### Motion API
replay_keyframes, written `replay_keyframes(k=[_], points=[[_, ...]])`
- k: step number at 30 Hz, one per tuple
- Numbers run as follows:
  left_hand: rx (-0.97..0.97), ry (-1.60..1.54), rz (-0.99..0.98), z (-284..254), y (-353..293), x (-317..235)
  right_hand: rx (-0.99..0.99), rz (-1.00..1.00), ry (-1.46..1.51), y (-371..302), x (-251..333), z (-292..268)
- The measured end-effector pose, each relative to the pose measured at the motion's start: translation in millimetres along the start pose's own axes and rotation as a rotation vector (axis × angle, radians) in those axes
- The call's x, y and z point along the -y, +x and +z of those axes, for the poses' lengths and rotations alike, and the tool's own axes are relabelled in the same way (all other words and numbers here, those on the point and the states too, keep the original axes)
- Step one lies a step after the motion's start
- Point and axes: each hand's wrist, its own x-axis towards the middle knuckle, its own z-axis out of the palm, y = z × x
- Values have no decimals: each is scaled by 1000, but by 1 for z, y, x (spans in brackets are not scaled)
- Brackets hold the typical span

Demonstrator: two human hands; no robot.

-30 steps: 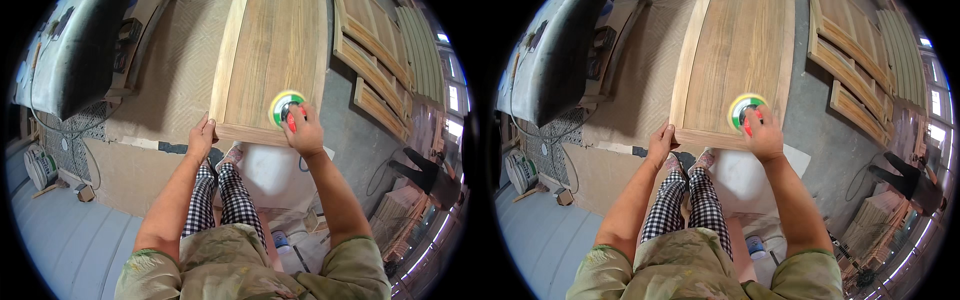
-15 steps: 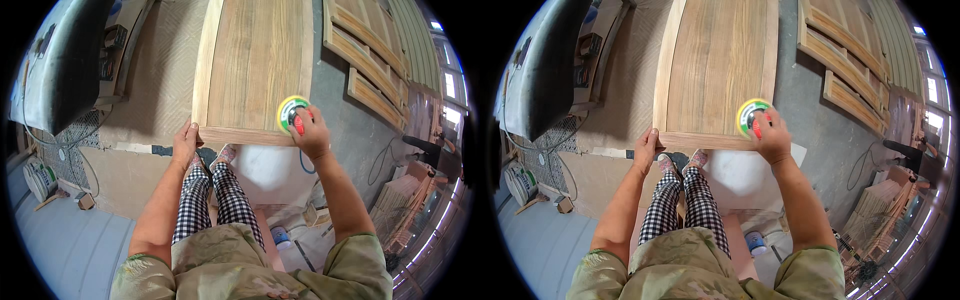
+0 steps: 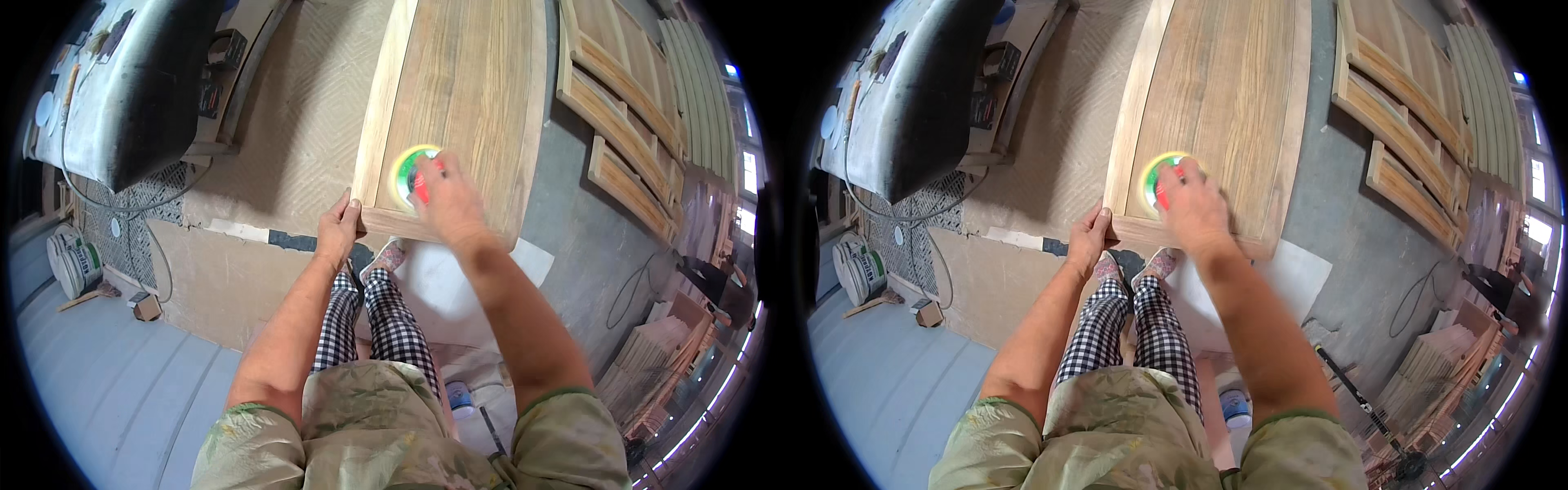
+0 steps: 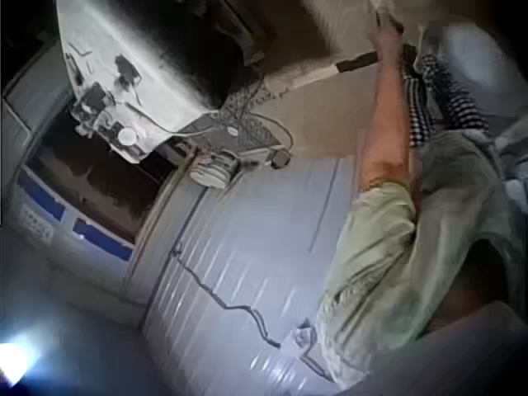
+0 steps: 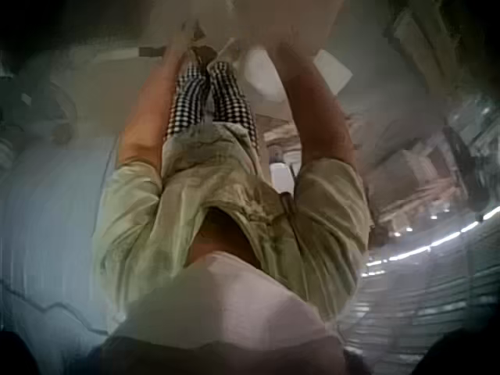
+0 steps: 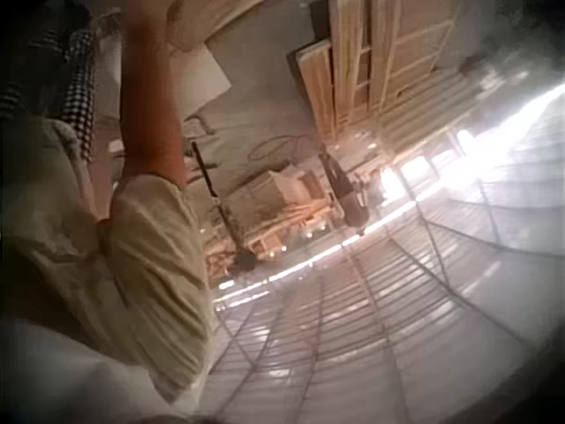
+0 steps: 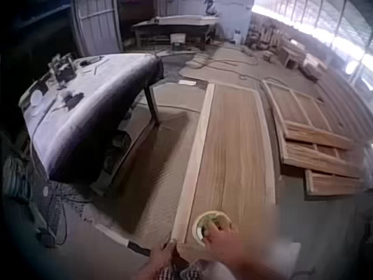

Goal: The person sands a wooden panel using a handheld orbital sander, moving the tool across the surface and along the edges.

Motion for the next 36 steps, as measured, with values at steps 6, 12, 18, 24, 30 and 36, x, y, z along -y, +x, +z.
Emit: replay_keyframes(k=[6,12,18,24,30,36], points=[[88,51,9,-1,1,2,62,5,33,-1,-7,-13],[97,69,16,-4,5,-4,188,-131,-37,-11,9,-12],[45,138,27,-8,3,2,25,-171,-43,76,-4,-38],[91,122,-162,0,-4,-13,7,-59,-29,124,-23,-57],[64,272,65,-14,-8,-11,147,-338,-70,8,-19,-12],[17,274,58,2,-3,-16,-63,51,72,114,-65,-92]])
